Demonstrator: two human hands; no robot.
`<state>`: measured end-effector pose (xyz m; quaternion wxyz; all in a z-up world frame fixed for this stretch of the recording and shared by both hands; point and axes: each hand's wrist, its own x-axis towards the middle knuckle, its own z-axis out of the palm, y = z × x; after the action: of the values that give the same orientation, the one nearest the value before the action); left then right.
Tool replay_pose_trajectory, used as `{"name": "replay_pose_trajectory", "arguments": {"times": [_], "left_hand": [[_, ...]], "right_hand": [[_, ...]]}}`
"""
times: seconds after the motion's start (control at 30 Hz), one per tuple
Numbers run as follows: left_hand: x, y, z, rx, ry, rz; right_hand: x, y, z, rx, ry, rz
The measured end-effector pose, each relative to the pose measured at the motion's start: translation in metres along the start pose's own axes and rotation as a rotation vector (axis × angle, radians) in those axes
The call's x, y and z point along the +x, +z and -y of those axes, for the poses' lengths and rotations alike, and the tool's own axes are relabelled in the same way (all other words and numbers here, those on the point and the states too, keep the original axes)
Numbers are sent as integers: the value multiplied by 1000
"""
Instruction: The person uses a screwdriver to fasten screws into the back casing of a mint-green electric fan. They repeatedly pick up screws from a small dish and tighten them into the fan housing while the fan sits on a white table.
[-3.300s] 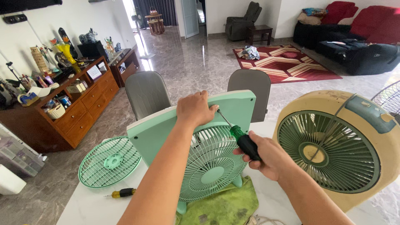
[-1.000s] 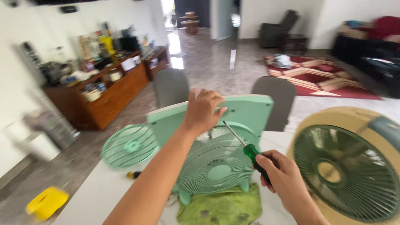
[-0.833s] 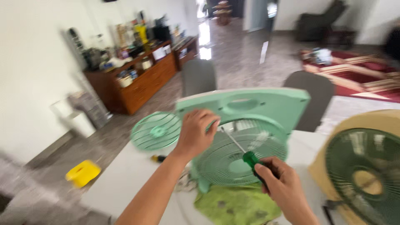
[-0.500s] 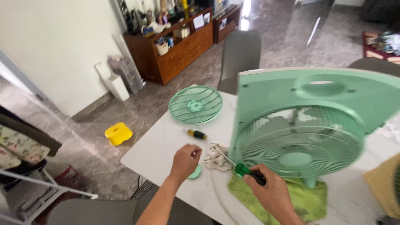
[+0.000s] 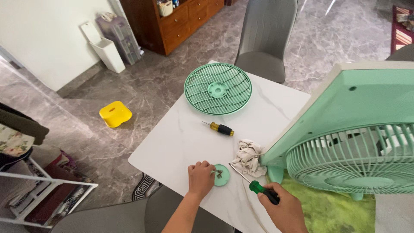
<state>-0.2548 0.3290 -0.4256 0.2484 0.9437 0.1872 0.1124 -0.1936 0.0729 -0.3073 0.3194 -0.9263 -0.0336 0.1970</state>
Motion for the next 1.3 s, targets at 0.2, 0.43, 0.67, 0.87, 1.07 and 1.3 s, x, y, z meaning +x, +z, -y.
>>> {"name": "replay_pose_trajectory", "arguments": {"times": [0.2,0.43,0.67,0.87,1.07,1.3], "left_hand": [[10,14,5,106,184,-19],[12,21,12,113,218,-12],[37,-58,-64,-348,117,-89],[68,-131,-200,-1149,101,195],[66,-163,-313,-1752,91,493],[64,-153,-370,-1812,59,583]], "right_hand": [[3,11,-11,43,-20,-73],[5,13,-20,139,-8,-57],[-20,-42,-3,314,-183,-181],[-50,-137,-25,412,-204,-388],[-93,-224,-46,380,-228,-606],[-120,-261,-49,374,-241,-650]]}}
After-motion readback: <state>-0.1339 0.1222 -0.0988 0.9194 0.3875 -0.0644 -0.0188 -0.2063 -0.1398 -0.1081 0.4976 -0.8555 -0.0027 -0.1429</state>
